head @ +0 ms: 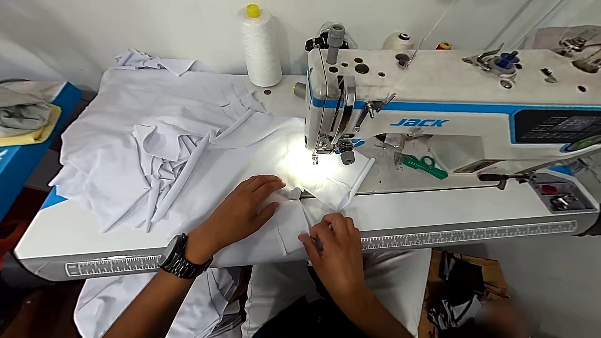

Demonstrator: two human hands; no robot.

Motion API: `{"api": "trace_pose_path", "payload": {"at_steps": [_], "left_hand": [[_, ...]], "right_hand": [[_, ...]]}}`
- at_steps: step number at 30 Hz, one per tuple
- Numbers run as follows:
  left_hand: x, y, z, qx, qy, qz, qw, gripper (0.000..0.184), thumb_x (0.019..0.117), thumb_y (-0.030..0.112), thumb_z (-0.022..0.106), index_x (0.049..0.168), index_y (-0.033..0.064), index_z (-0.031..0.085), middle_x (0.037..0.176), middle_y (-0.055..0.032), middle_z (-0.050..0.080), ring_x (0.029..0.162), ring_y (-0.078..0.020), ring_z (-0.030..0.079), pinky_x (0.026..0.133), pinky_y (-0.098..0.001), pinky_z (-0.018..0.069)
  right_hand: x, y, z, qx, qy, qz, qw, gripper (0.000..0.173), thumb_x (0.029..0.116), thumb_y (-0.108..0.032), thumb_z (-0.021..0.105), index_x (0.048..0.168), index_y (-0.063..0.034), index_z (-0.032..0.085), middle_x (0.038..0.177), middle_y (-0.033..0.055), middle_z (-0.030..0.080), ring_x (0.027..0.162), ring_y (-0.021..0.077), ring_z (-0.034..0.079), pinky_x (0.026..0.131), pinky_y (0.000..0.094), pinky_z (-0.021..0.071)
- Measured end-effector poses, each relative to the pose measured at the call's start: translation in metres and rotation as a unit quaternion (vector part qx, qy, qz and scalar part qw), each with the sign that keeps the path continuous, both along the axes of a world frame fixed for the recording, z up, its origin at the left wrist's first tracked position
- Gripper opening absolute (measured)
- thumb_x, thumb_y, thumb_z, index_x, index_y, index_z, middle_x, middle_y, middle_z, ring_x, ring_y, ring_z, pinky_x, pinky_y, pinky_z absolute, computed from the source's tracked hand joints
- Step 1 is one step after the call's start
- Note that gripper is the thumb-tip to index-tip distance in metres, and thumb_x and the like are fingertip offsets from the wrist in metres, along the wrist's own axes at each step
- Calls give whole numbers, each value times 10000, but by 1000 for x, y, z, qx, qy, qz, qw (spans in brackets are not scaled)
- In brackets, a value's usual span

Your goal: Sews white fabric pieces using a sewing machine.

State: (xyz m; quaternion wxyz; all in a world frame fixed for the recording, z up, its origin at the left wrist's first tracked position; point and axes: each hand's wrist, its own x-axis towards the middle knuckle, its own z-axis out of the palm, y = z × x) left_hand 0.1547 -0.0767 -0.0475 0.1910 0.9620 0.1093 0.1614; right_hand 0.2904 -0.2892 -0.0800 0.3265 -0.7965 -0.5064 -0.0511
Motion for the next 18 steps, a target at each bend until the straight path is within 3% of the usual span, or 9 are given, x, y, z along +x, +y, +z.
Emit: {"api": "trace_pose_path", "payload": {"at_steps": [2,4,7,9,13,16,18], "left_hand": [[-5,-2,-7,-18,-19,16,1000,363,1019,371,537,1147,76,705,1348,-91,625,1306,-235,566,1108,-463,461],[-3,-11,-10,-9,-19,51,998,398,1009,456,543,944,86,674,1304,-110,627,1300,-263,563,1093,-483,463],[8,-35,-8,24,13,150,988,497,987,524,562,812,69,658,1200,-159,620,1227,-369,558,994,-551,484],[19,-53,-2,30,32,205,978,482,969,510,609,779,70,659,1127,-168,609,1146,-396,555,898,-554,490],[34,-81,1,21,49,272,961,381,947,396,692,783,53,670,943,-140,604,959,-365,589,745,-509,503],[44,-98,7,36,80,316,945,340,965,320,668,784,33,661,757,-122,612,763,-341,649,613,-497,518],[49,-103,12,3,65,335,940,255,966,267,653,848,44,619,615,-82,565,574,-289,626,491,-466,487]], "right_hand": [[12,0,8,-1,40,37,998,245,936,-369,700,801,-165,701,971,26,639,916,218,614,732,400,511],[32,-3,21,12,121,62,991,164,936,-293,725,885,-137,716,1002,13,678,936,172,658,758,389,574],[57,-2,29,15,179,46,983,65,937,-182,723,978,-142,692,843,-32,687,673,94,642,567,314,553],[61,0,26,9,152,33,988,89,939,-193,726,1007,-146,695,826,-41,691,648,84,643,550,305,558],[56,-2,16,-7,89,27,996,258,922,-356,741,1061,-140,722,815,-37,671,653,103,636,560,330,564],[55,-5,13,-30,83,40,995,218,924,-328,735,1046,-147,743,811,-19,666,642,127,625,564,353,553],[56,-5,13,-28,87,47,995,190,937,-305,717,1052,-157,747,815,-30,672,639,114,626,566,337,555]]}}
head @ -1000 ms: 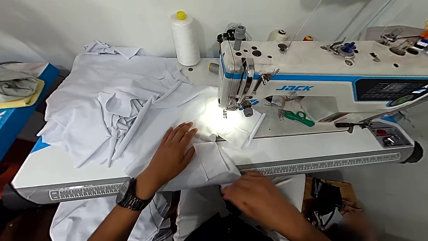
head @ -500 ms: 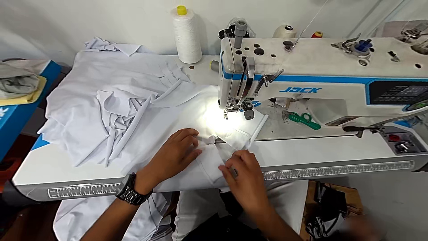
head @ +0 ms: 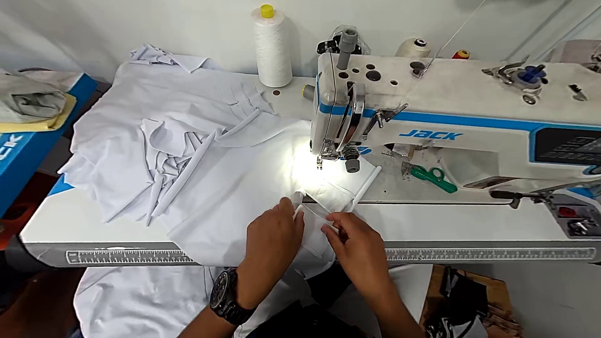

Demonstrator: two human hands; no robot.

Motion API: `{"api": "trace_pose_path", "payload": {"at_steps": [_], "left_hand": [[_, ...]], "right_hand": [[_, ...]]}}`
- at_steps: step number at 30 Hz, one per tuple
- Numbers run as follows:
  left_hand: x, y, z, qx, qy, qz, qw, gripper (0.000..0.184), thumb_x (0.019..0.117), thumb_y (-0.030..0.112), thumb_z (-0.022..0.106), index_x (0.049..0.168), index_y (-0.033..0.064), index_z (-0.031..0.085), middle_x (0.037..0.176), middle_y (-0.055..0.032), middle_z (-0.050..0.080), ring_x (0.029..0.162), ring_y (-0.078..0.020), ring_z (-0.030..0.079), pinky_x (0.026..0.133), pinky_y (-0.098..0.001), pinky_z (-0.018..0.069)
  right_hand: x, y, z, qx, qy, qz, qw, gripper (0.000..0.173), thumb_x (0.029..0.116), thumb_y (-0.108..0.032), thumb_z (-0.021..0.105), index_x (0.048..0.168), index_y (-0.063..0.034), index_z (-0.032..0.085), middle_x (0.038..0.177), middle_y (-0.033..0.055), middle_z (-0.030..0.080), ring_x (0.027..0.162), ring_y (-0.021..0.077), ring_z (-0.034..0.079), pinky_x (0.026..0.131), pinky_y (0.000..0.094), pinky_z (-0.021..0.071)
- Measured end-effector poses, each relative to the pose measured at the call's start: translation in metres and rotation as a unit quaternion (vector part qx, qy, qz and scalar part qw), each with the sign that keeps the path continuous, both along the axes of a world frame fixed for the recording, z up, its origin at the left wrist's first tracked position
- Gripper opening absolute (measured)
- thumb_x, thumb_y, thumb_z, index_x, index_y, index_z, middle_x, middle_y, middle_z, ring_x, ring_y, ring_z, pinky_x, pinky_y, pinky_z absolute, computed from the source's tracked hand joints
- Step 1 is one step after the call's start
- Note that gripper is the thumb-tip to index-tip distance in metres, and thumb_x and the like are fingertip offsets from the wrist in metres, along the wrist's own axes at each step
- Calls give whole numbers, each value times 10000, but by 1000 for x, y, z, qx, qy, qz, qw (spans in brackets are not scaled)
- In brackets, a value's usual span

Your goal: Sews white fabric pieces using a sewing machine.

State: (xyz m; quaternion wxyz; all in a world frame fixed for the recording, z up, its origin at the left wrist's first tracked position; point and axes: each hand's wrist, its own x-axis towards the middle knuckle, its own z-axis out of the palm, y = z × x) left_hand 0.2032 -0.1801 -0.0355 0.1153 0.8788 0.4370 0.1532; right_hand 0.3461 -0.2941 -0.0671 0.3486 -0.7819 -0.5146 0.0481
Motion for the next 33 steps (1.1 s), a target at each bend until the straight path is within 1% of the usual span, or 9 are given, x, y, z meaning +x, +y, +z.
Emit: {"api": "trace_pose_path", "payload": {"at_steps": [2,6,9,13,16,19,22,26,33], "left_hand": [[0,3,4,-79,-83,0,993,161,950,175,670,976,50,571,635,-42,572,535,-214,584,477,-406,475],[-11,14,0,-247,-243,-22,938,198,931,0,670,1080,111,600,1212,8,712,867,-107,719,700,-306,613],[-22,12,-9,-89,-184,-22,979,154,892,-14,604,948,99,693,1286,-9,687,839,-126,669,670,-334,555],[-37,18,-14,41,-117,-132,983,282,957,155,535,1135,98,746,1391,-68,631,1240,-263,614,990,-461,532],[-40,32,-27,37,-47,-282,958,493,1073,433,407,1437,164,601,1581,-12,475,1488,-215,401,1206,-487,354],[-44,39,-39,70,18,-327,942,608,1082,533,273,1567,209,447,1669,12,335,1557,-189,263,1254,-511,251],[-47,47,-30,59,-3,-337,940,547,1086,484,319,1485,191,552,1596,-4,457,1504,-198,378,1221,-504,325],[-17,78,17,53,-42,-311,948,332,1028,242,527,1255,61,689,1217,-130,704,1136,-316,673,948,-527,545],[36,83,-1,-39,-23,-225,973,400,896,376,770,996,-2,683,1007,-194,631,978,-383,622,825,-550,541]], "right_hand": [[2,0,0,10,5,3,1000,189,943,-281,708,1075,-151,739,817,-28,670,627,110,621,552,329,550],[3,1,1,13,16,8,1000,212,933,-223,726,1124,-129,727,859,11,674,620,138,626,548,347,561],[6,-4,4,2,-25,-18,1000,238,945,-226,719,1161,-128,729,927,45,682,701,189,665,577,393,577],[-31,-31,-3,123,-53,1,991,200,962,-189,649,1094,-88,760,1089,103,715,1017,214,698,847,353,604],[-67,-48,-41,84,-131,103,982,444,1059,-470,468,1381,-214,633,1461,41,599,1411,219,503,1179,496,371],[-31,-88,-80,22,-248,-55,967,572,1059,-598,270,1441,-281,555,1503,-5,558,1481,210,401,1202,611,179],[26,-130,-72,49,-218,-161,961,478,1084,-449,361,1326,-171,665,1426,170,601,1401,380,473,1126,625,298],[48,-88,-15,138,-114,-107,978,229,1014,-212,574,1033,-67,751,1104,118,719,1067,244,673,923,422,553],[57,46,21,-18,-95,59,994,421,931,-306,756,1245,-36,681,1152,164,663,1026,345,653,829,508,567]]}}
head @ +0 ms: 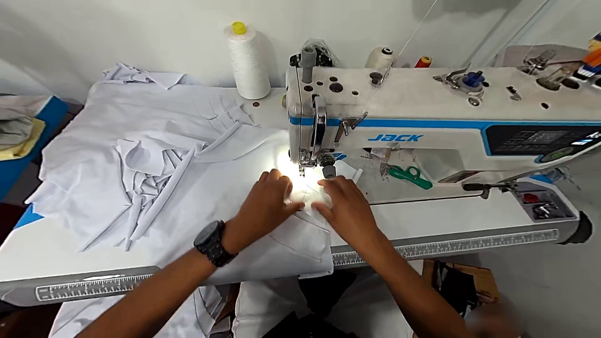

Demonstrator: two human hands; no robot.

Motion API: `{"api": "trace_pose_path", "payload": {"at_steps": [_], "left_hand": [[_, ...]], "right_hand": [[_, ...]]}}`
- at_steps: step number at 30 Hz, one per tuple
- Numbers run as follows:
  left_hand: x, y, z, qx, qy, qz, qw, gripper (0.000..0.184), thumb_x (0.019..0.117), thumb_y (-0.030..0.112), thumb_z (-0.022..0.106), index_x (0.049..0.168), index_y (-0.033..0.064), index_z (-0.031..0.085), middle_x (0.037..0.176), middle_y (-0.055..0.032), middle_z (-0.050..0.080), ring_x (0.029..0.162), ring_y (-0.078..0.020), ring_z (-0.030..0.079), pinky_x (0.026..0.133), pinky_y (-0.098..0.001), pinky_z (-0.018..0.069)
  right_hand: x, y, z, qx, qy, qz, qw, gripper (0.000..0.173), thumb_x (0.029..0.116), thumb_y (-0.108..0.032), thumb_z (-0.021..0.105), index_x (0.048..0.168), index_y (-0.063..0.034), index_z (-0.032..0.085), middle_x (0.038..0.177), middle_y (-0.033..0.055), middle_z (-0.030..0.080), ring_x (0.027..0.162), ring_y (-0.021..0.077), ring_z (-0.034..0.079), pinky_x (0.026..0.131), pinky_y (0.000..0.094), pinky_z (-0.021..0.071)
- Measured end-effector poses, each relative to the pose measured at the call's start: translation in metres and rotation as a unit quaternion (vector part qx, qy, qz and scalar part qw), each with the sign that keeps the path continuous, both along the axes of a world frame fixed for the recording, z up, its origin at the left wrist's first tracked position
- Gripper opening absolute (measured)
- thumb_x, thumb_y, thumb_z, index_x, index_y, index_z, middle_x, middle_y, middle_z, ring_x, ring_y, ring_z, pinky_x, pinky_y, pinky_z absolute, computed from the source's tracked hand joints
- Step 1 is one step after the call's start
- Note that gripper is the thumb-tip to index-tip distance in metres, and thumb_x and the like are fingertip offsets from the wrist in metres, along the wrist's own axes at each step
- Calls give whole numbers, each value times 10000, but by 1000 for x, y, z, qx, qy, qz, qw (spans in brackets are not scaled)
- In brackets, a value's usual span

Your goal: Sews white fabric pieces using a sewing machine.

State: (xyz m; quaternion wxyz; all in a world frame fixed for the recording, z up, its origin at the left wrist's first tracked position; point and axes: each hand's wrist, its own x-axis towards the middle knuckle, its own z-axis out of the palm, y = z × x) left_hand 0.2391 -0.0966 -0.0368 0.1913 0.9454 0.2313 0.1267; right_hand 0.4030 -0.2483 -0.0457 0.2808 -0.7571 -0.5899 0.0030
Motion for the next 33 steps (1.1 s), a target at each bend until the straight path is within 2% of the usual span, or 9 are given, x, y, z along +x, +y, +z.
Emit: {"api": "trace_pose_path", "payload": {"at_steps": [3,6,9,12,16,22,25,28,33], "left_hand": [[0,-7,-7,27,-8,2,1000,363,873,375,784,861,36,654,995,-154,610,979,-357,603,790,-511,529],[6,-1,7,29,-31,-33,999,264,937,286,717,853,39,675,906,-121,644,909,-316,632,766,-485,536],[21,1,17,71,-53,-127,988,179,974,135,658,1113,47,728,1111,-107,720,952,-278,723,792,-464,605],[34,-2,7,106,-24,-163,981,343,957,69,639,1296,76,687,1255,-103,698,840,-256,740,634,-437,602],[30,4,-7,105,-52,-129,985,156,983,123,624,1076,75,740,992,-103,668,690,-240,682,535,-409,560],[6,25,-16,124,-129,-220,959,209,999,77,552,957,76,757,995,-57,721,865,-177,699,714,-314,580],[1,27,-18,159,-137,-243,947,212,988,48,557,960,80,764,1003,-56,732,883,-190,674,730,-320,535],[-3,28,-22,173,-140,-247,943,211,992,56,557,977,84,766,1015,-55,734,949,-197,685,825,-338,551],[-5,28,-22,173,-144,-258,939,199,987,51,563,963,76,759,1006,-68,726,946,-211,681,824,-353,547]], "right_hand": [[4,-6,-13,-7,-55,-31,998,471,911,-437,749,1194,-63,711,1046,134,659,950,334,644,750,496,547],[17,-14,-15,-13,-23,-21,999,397,922,-404,744,1162,-87,727,966,108,676,893,309,649,739,492,527],[25,-15,-12,1,34,1,999,266,918,-323,758,1050,-93,733,877,60,660,792,241,629,723,472,505],[28,-14,-15,36,40,12,999,177,944,-281,723,1022,-124,747,920,23,667,825,197,623,746,432,499],[29,-14,-21,58,27,39,997,115,935,-203,714,1024,-144,758,910,18,659,822,188,620,732,383,516],[29,-17,-23,75,-9,107,991,124,933,-175,683,982,-177,798,924,15,655,878,194,611,759,361,507],[31,-20,-25,78,-14,138,987,159,956,-214,651,1008,-201,801,1056,-3,679,1023,200,614,841,378,511],[31,-22,-27,80,-18,158,984,171,976,-234,629,1012,-205,794,1180,-28,701,1167,205,606,960,401,503],[30,-22,-28,76,-34,185,979,186,981,-192,609,1004,-194,794,1234,-58,706,1211,187,598,1030,393,475]]}}
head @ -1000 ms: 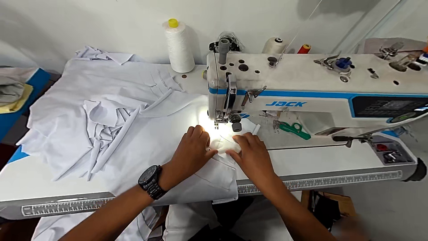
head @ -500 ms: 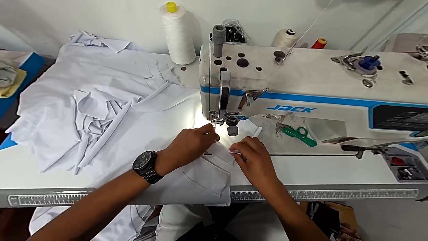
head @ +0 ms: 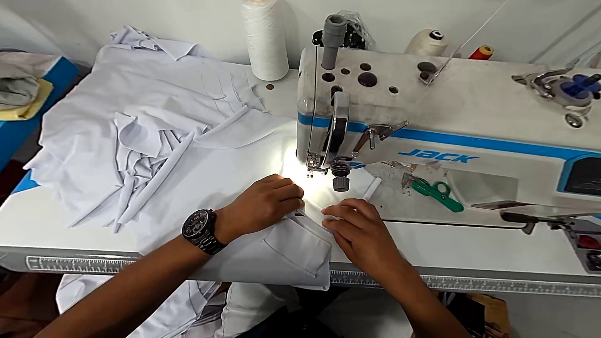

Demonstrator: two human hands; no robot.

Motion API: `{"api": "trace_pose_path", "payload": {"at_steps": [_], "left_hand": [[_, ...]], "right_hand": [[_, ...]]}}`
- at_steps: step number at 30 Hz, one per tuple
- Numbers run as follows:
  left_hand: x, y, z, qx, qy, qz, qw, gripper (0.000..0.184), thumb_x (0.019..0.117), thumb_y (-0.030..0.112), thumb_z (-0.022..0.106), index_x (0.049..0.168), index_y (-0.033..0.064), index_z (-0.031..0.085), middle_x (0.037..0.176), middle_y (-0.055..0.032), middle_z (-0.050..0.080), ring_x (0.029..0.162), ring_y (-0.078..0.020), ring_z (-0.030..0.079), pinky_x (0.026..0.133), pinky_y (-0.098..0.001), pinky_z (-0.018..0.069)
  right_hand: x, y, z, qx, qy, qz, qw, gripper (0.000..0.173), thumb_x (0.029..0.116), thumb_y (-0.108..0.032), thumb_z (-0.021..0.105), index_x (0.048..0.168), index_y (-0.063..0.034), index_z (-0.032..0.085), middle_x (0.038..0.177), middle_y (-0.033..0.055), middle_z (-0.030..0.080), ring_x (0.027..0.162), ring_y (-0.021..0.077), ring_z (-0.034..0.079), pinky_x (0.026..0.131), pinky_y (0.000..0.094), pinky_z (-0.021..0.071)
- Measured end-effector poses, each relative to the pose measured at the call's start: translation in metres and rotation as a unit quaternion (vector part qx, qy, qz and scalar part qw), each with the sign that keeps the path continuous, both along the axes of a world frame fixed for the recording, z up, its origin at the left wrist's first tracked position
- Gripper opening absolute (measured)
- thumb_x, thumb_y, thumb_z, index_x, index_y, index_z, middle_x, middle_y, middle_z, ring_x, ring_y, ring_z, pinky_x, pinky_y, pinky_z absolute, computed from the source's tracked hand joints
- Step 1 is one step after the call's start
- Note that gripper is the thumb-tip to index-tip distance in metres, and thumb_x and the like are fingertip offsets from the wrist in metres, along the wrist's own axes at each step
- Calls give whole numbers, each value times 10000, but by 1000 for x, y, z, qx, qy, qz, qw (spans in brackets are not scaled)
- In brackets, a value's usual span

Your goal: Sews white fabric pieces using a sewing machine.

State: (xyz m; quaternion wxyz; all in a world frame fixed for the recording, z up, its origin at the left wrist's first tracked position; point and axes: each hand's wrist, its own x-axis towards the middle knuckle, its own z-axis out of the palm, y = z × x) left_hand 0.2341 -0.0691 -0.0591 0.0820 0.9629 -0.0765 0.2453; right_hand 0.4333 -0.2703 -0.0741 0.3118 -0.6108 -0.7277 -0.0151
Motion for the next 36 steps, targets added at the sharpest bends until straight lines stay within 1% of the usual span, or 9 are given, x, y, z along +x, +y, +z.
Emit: {"api": "trace_pose_path", "payload": {"at_steps": [7,11,15,17,19,23,27,30,36], "left_hand": [[-2,-2,3,35,4,-10,999,212,992,40,549,968,69,758,1012,-63,733,954,-212,682,835,-352,542],[-18,-25,9,35,71,87,993,269,990,87,522,1103,85,766,1162,-52,726,1108,-225,667,967,-402,528],[-35,-53,-6,-57,130,210,967,492,1059,353,379,1432,129,607,1563,-8,502,1491,-224,402,1201,-588,311],[-34,-41,-14,-75,132,206,967,520,1081,401,329,1496,173,544,1606,7,445,1526,-203,339,1223,-614,243],[-27,-16,-13,-76,140,168,973,505,1088,367,319,1503,175,534,1609,1,440,1523,-199,344,1221,-616,241],[-3,34,-4,-52,146,90,984,500,1088,306,302,1436,107,600,1518,-43,551,1473,-222,428,1220,-568,263],[19,67,3,-40,113,8,993,442,1060,288,376,1159,83,755,1311,-69,697,1377,-221,540,1199,-506,314],[33,82,11,-60,88,-53,993,359,1014,247,451,992,81,769,1146,-67,745,1260,-193,619,1192,-427,332],[47,81,40,-80,100,-91,988,318,953,140,474,856,38,760,983,-89,761,1095,-203,691,1136,-371,391]], "right_hand": [[0,0,0,-5,-21,1,1000,210,983,-184,588,1034,-184,792,1258,-49,705,1228,192,601,1044,402,477],[6,-6,4,-14,-90,35,995,268,1008,-183,531,1136,-169,766,1396,-41,643,1336,222,548,1119,465,430],[22,-11,4,-56,-117,101,986,371,1033,-279,458,1305,-218,703,1522,-65,545,1496,208,389,1227,518,308],[24,-11,3,-79,-107,95,987,394,1055,-373,451,1376,-277,659,1555,-76,507,1511,210,361,1236,538,282],[15,-7,3,-93,-99,56,989,421,1057,-451,451,1401,-291,635,1558,-62,501,1504,227,369,1225,573,277],[-23,7,1,-95,-68,-71,991,446,1044,-467,478,1392,-242,644,1506,-15,551,1457,289,431,1175,667,286],[-51,18,-2,-98,-55,-171,979,443,1041,-461,486,1364,-218,668,1466,0,592,1399,320,497,1145,697,297],[-66,20,-4,-98,-56,-218,970,441,1033,-467,490,1350,-227,681,1435,-3,620,1371,328,528,1132,698,315],[-74,22,-5,-86,-70,-247,963,438,1024,-472,490,1336,-239,691,1401,-8,644,1364,314,538,1121,663,353]]}}
